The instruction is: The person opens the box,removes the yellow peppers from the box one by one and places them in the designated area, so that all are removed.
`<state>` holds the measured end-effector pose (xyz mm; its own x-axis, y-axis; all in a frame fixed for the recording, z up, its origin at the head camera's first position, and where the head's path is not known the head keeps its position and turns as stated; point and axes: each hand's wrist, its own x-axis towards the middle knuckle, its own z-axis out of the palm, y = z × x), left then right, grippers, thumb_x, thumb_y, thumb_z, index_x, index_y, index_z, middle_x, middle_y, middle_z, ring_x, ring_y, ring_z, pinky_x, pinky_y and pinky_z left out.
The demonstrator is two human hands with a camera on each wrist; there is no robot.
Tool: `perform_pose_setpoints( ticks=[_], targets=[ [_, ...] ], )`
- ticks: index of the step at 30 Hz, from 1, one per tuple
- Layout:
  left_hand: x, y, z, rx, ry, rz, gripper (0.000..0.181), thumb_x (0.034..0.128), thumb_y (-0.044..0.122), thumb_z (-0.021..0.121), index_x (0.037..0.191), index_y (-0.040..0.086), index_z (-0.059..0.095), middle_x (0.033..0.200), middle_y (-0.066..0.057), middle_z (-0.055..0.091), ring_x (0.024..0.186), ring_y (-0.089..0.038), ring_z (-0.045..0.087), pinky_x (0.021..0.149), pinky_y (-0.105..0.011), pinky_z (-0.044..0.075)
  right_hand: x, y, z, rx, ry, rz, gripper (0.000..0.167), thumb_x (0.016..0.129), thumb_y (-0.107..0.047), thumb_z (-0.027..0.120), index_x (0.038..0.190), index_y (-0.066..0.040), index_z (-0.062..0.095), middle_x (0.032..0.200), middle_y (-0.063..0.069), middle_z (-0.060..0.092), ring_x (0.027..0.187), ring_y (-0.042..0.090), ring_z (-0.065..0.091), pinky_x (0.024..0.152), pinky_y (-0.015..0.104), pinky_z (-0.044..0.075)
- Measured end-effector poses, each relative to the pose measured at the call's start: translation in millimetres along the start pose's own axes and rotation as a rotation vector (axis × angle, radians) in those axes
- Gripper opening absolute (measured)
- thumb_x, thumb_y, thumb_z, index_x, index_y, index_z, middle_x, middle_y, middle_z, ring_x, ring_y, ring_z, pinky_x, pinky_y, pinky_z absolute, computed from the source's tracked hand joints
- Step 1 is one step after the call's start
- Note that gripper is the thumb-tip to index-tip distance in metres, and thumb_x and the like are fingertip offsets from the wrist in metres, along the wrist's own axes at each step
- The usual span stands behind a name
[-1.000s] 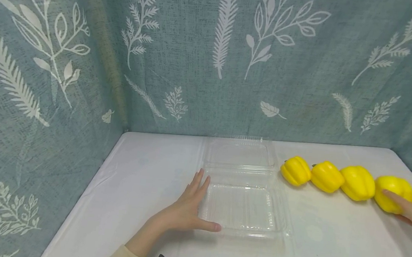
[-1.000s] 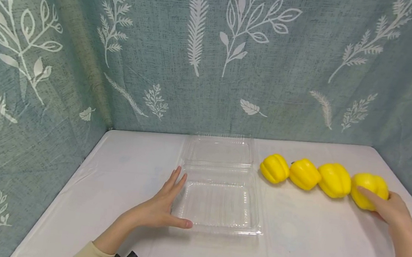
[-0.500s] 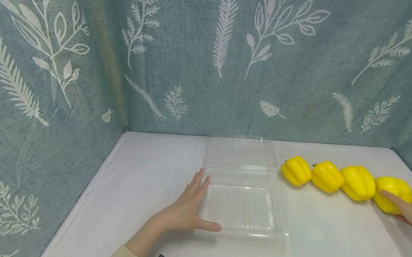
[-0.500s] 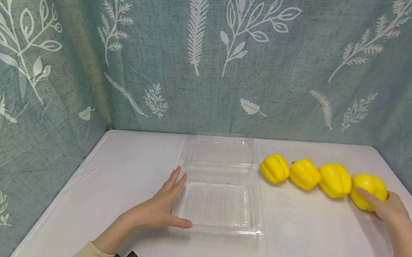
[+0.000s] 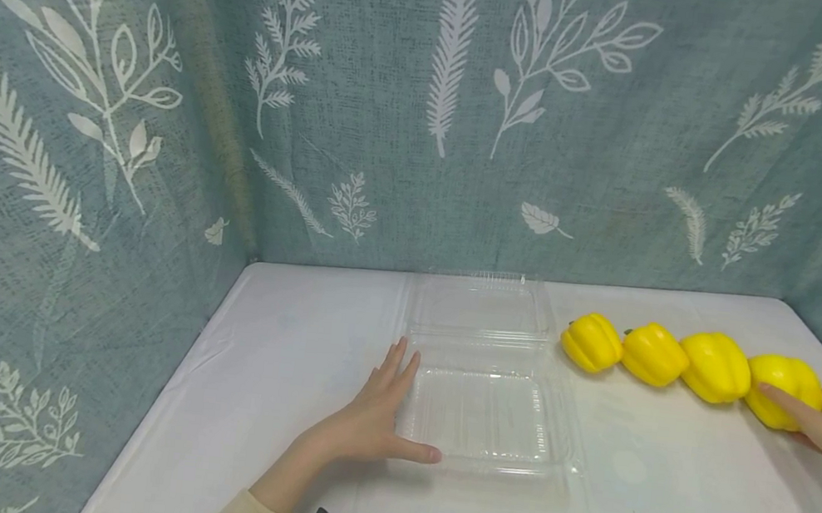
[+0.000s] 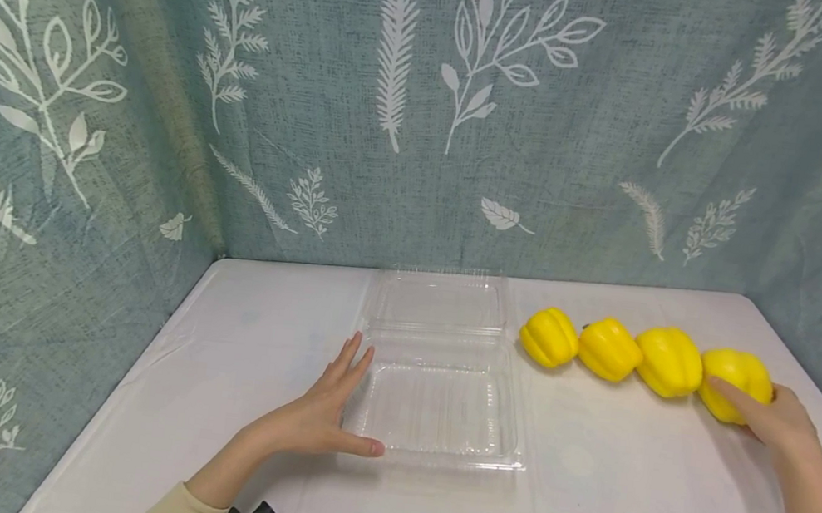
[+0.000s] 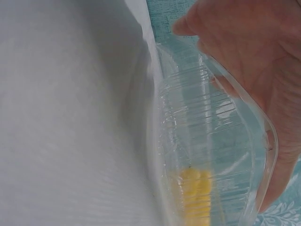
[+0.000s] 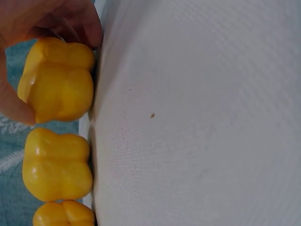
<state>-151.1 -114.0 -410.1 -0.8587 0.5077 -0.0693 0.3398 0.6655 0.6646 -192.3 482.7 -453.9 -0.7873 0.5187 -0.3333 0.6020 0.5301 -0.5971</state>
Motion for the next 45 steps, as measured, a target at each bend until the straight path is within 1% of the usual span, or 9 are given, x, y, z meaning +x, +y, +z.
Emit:
perform_pose_setpoints(
  ticks=[3, 14, 19, 24, 26, 29, 32, 36, 45],
  targets=[
    [0.0, 0.6, 0.2, 0.006, -0.001, -0.001, 0.128, 0.0706, 0.058, 0.081, 0.157, 0.006, 0.001, 0.160, -0.007, -0.023, 0.146, -0.030, -0.018, 0.116, -0.056, 0.001, 1.3, 1, -1, -0.007, -0.010, 0.010, 0.129, 0.078, -0.082, 0.047, 0.146, 0.016, 0.000, 0.144, 0.043, 0.011, 0.116, 0.053, 0.027, 0.106, 0.065, 0.027],
    [0.8, 1.6, -0.4, 0.021, 0.015, 0.009, 0.128, 0.0704, 0.058, 0.081, 0.157, 0.007, 0.002, 0.161, -0.009, -0.021, 0.146, -0.028, -0.017, 0.116, -0.057, 0.003, -1.4, 2, -1, 0.011, 0.030, 0.011, 0.120, 0.083, -0.076, 0.046, 0.148, 0.012, -0.004, 0.150, 0.040, 0.002, 0.123, 0.054, 0.027, 0.104, 0.060, 0.034],
    [1.3, 1.7, -1.0, 0.021, 0.021, 0.019, 0.127, 0.0708, 0.057, 0.081, 0.157, 0.007, 0.002, 0.161, -0.008, -0.020, 0.146, -0.027, -0.017, 0.116, -0.056, 0.002, 7.0, 9, -2, 0.021, 0.088, -0.021, 0.118, 0.083, -0.075, 0.048, 0.150, 0.008, -0.002, 0.153, 0.037, 0.002, 0.124, 0.056, 0.028, 0.101, 0.065, 0.034],
    [1.8, 2.3, -1.1, 0.025, 0.026, 0.024, 0.127, 0.0712, 0.057, 0.081, 0.157, 0.007, 0.001, 0.161, -0.009, -0.019, 0.146, -0.027, -0.017, 0.116, -0.055, 0.000, 7.9, 11, -4, 0.002, 0.163, -0.117, 0.116, 0.084, -0.074, 0.050, 0.152, 0.005, 0.000, 0.155, 0.035, 0.001, 0.133, 0.057, 0.017, 0.101, 0.070, 0.029],
    [2.0, 2.6, -1.0, 0.031, 0.029, 0.025, 0.126, 0.0720, 0.057, 0.080, 0.157, 0.006, 0.001, 0.161, -0.011, -0.019, 0.146, -0.027, -0.017, 0.116, -0.055, -0.001, -2.2, 3, -4, -0.008, 0.193, -0.151, 0.110, 0.087, -0.069, 0.051, 0.153, 0.003, 0.003, 0.155, 0.033, 0.002, 0.134, 0.056, 0.016, 0.100, 0.070, 0.030],
    [1.7, 3.2, -1.2, 0.038, 0.036, 0.031, 0.123, 0.0741, 0.056, 0.078, 0.156, 0.005, 0.002, 0.161, -0.013, -0.018, 0.146, -0.029, -0.016, 0.116, -0.055, -0.002, -32.9, -22, -3, -0.012, 0.237, -0.191, 0.100, 0.092, -0.063, 0.049, 0.154, 0.003, 0.006, 0.155, 0.033, 0.007, 0.133, 0.055, 0.019, 0.098, 0.070, 0.032],
    [1.3, 3.7, -1.3, 0.036, 0.039, 0.029, 0.120, 0.0765, 0.056, 0.076, 0.157, 0.005, 0.003, 0.161, -0.013, -0.018, 0.147, -0.028, -0.016, 0.116, -0.055, -0.003, -75.5, -56, -1, 0.043, 0.207, -0.207, 0.093, 0.095, -0.056, 0.050, 0.153, 0.003, 0.007, 0.156, 0.033, 0.006, 0.136, 0.055, 0.016, 0.101, 0.068, 0.031],
    [0.6, 4.6, -2.1, 0.027, 0.044, 0.030, 0.118, 0.0779, 0.056, 0.076, 0.157, 0.006, 0.003, 0.161, -0.013, -0.016, 0.147, -0.026, -0.015, 0.116, -0.055, -0.005, -114.1, -87, 5, 0.107, 0.129, -0.275, 0.087, 0.098, -0.047, 0.049, 0.152, 0.007, 0.007, 0.154, 0.036, 0.005, 0.137, 0.057, 0.012, 0.103, 0.069, 0.026],
    [1.2, 2.8, -1.8, 0.024, 0.058, 0.053, 0.114, 0.0796, 0.056, 0.074, 0.157, 0.006, 0.006, 0.162, -0.013, -0.014, 0.148, -0.029, -0.012, 0.115, -0.057, -0.005, -136.0, -115, 27, 0.175, -0.015, -0.468, 0.086, 0.098, -0.050, 0.050, 0.154, 0.001, 0.010, 0.154, 0.035, 0.013, 0.136, 0.057, 0.016, 0.098, 0.074, 0.027]
  ],
)
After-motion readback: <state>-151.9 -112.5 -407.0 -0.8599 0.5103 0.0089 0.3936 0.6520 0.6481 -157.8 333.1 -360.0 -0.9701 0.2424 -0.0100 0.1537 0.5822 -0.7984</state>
